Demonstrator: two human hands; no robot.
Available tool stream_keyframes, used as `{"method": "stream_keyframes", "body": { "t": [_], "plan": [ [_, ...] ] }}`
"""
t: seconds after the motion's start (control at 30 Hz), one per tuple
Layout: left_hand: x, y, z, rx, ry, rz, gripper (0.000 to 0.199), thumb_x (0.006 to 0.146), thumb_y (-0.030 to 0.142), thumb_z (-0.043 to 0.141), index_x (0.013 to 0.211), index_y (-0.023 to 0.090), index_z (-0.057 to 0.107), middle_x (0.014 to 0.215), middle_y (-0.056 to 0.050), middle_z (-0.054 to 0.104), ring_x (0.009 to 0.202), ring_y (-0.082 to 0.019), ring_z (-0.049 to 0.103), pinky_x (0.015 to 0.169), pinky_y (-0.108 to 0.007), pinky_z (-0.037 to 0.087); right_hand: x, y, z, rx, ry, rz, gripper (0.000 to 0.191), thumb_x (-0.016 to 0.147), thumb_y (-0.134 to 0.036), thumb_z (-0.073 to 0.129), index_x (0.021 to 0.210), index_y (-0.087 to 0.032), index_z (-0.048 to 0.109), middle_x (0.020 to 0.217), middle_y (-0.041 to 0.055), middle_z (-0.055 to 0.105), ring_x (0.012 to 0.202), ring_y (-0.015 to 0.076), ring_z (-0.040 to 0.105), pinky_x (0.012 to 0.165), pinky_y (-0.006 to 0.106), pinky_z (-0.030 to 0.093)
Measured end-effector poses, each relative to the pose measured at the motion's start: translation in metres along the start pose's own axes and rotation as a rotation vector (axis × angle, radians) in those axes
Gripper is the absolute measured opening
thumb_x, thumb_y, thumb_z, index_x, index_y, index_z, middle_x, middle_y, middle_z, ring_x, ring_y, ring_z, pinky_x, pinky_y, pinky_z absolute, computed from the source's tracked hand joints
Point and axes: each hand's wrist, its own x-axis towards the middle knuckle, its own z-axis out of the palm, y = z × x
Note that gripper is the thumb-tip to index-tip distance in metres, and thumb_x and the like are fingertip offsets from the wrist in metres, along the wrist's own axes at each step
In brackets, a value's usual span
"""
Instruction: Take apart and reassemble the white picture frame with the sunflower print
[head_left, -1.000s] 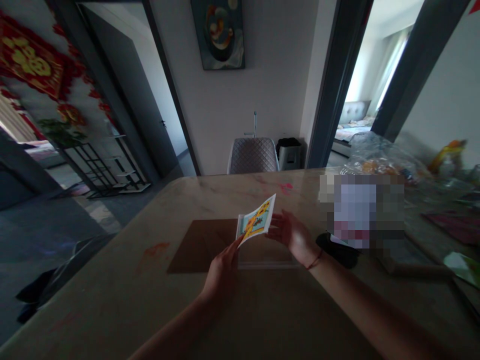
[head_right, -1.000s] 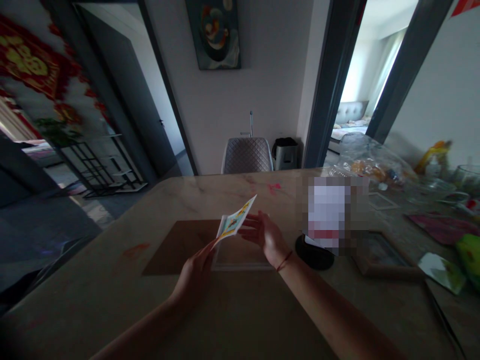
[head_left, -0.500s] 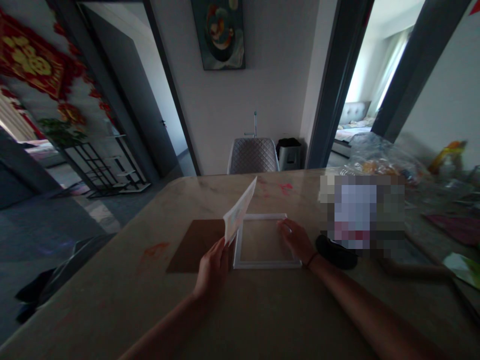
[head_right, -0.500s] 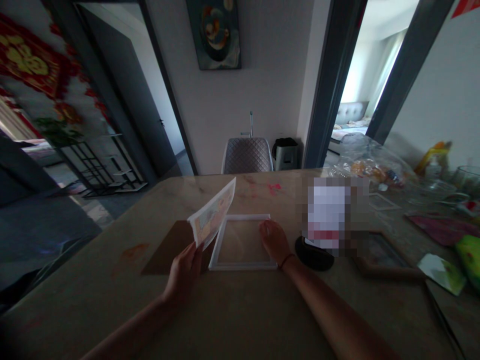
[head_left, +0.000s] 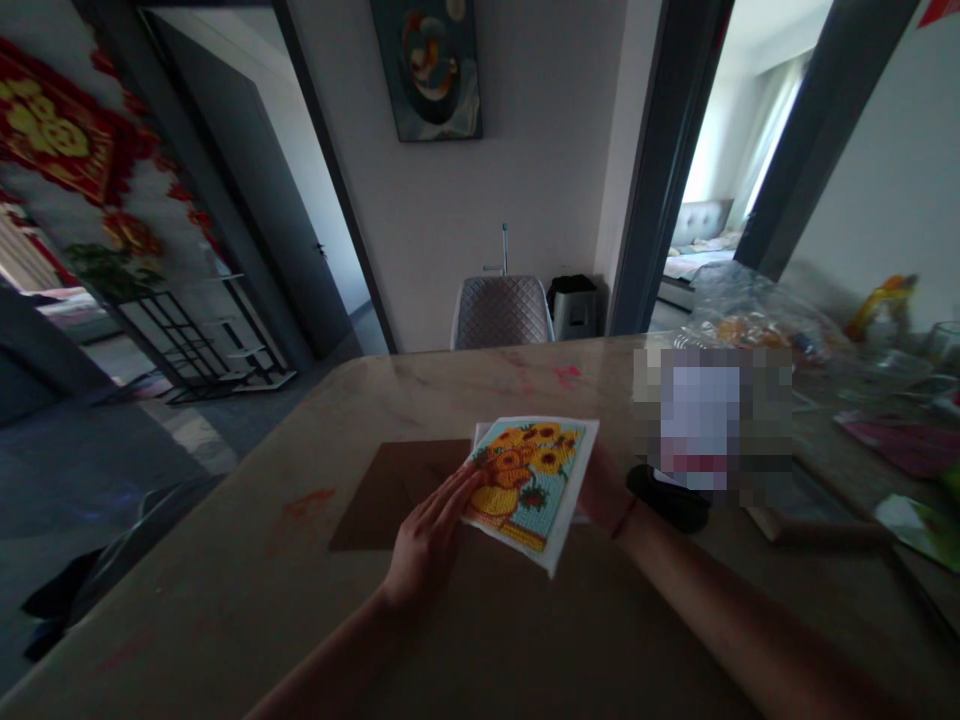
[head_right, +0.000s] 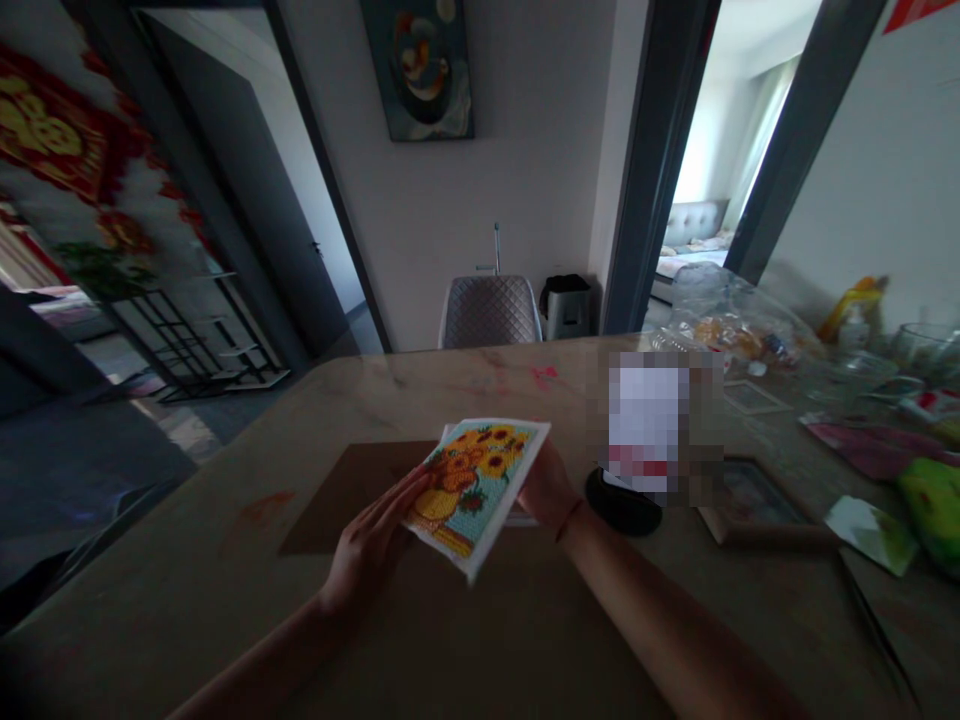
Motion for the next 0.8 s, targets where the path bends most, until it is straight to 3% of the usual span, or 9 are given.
{"method": "stream_keyframes", "body": {
  "t": [0.07, 0.13, 0.23, 0.3, 0.37, 0.47, 0.63, 0.8],
  "plan": [
    [0.0, -0.004, 0.0, 0.038, -0.008, 0.064, 0.049, 0.084, 0.009, 0.037, 0.132, 0.021, 0.038, 0.127, -0.008, 0.052, 0.119, -0.021, 0.046, 0.098, -0.037, 0.041, -0.004, -0.007, -0.001, 0.062, -0.108, 0.173, 0.064, 0.075, -0.07, 0.029, 0.09, -0.016, 0.061, 0.097, 0.0124, 0.067, 0.1, 0.0283, 0.058, 0.084, 0.046, 0.044],
    [0.0, -0.008, 0.0, 0.075, 0.0, 0.083, 0.049, 0.084, 0.01, 0.039, 0.131, 0.023, 0.038, 0.128, -0.008, 0.052, 0.123, -0.022, 0.041, 0.101, -0.043, 0.037, -0.008, -0.013, -0.005, 0.041, -0.129, 0.211, 0.063, 0.076, -0.067, 0.034, 0.097, -0.014, 0.059, 0.097, 0.0126, 0.067, 0.1, 0.0277, 0.059, 0.084, 0.045, 0.044],
    [0.001, -0.014, 0.002, 0.125, 0.048, -0.031, 0.051, 0.084, 0.017, 0.042, 0.134, 0.023, 0.033, 0.138, -0.01, 0.039, 0.128, -0.026, 0.033, 0.101, -0.05, 0.032, -0.009, -0.015, -0.011, -0.089, -0.104, 0.193, 0.034, 0.076, -0.038, 0.057, 0.103, -0.016, 0.057, 0.097, 0.0071, 0.068, 0.09, 0.0203, 0.063, 0.077, 0.032, 0.048],
    [0.001, -0.015, 0.003, 0.154, 0.098, -0.139, 0.056, 0.083, 0.02, 0.044, 0.137, 0.022, 0.026, 0.143, -0.012, 0.029, 0.13, -0.028, 0.027, 0.101, -0.051, 0.031, -0.008, -0.013, -0.01, -0.149, -0.082, 0.168, 0.035, 0.072, -0.022, 0.061, 0.106, -0.019, 0.056, 0.099, 0.0045, 0.067, 0.083, 0.0164, 0.065, 0.07, 0.027, 0.05],
    [0.0, -0.013, 0.003, 0.19, 0.131, -0.192, 0.062, 0.082, 0.019, 0.045, 0.139, 0.021, 0.02, 0.145, -0.012, 0.024, 0.131, -0.029, 0.024, 0.102, -0.051, 0.03, -0.006, -0.011, -0.007, -0.152, -0.045, 0.14, 0.038, 0.071, -0.017, 0.061, 0.108, -0.02, 0.055, 0.1, 0.0033, 0.067, 0.08, 0.015, 0.065, 0.066, 0.025, 0.05],
    [0.001, -0.007, 0.002, 0.25, 0.141, -0.13, 0.065, 0.081, 0.016, 0.048, 0.139, 0.023, 0.02, 0.146, -0.011, 0.021, 0.132, -0.028, 0.022, 0.103, -0.051, 0.027, -0.006, -0.009, 0.001, -0.118, 0.045, 0.104, 0.039, 0.07, -0.015, 0.059, 0.108, -0.022, 0.055, 0.098, 0.0014, 0.068, 0.081, 0.0153, 0.065, 0.067, 0.025, 0.051],
    [0.002, -0.002, -0.003, 0.222, 0.027, 0.126, 0.049, 0.083, 0.012, 0.043, 0.129, 0.029, 0.042, 0.131, -0.006, 0.048, 0.124, -0.023, 0.039, 0.101, -0.045, 0.032, -0.013, -0.012, 0.007, -0.087, -0.018, 0.087, 0.037, 0.069, -0.017, 0.06, 0.106, -0.022, 0.059, 0.098, 0.0009, 0.068, 0.086, 0.0164, 0.064, 0.072, 0.027, 0.05],
    [0.0, -0.011, -0.008, 0.076, 0.066, 0.144, 0.038, 0.088, 0.018, 0.037, 0.123, 0.027, 0.049, 0.126, -0.008, 0.054, 0.118, -0.021, 0.047, 0.094, -0.042, 0.04, -0.013, -0.017, 0.0, -0.121, -0.061, 0.023, 0.023, 0.073, -0.026, 0.057, 0.094, -0.019, 0.065, 0.087, 0.0021, 0.07, 0.082, 0.0173, 0.064, 0.072, 0.028, 0.048]
  ]
}}
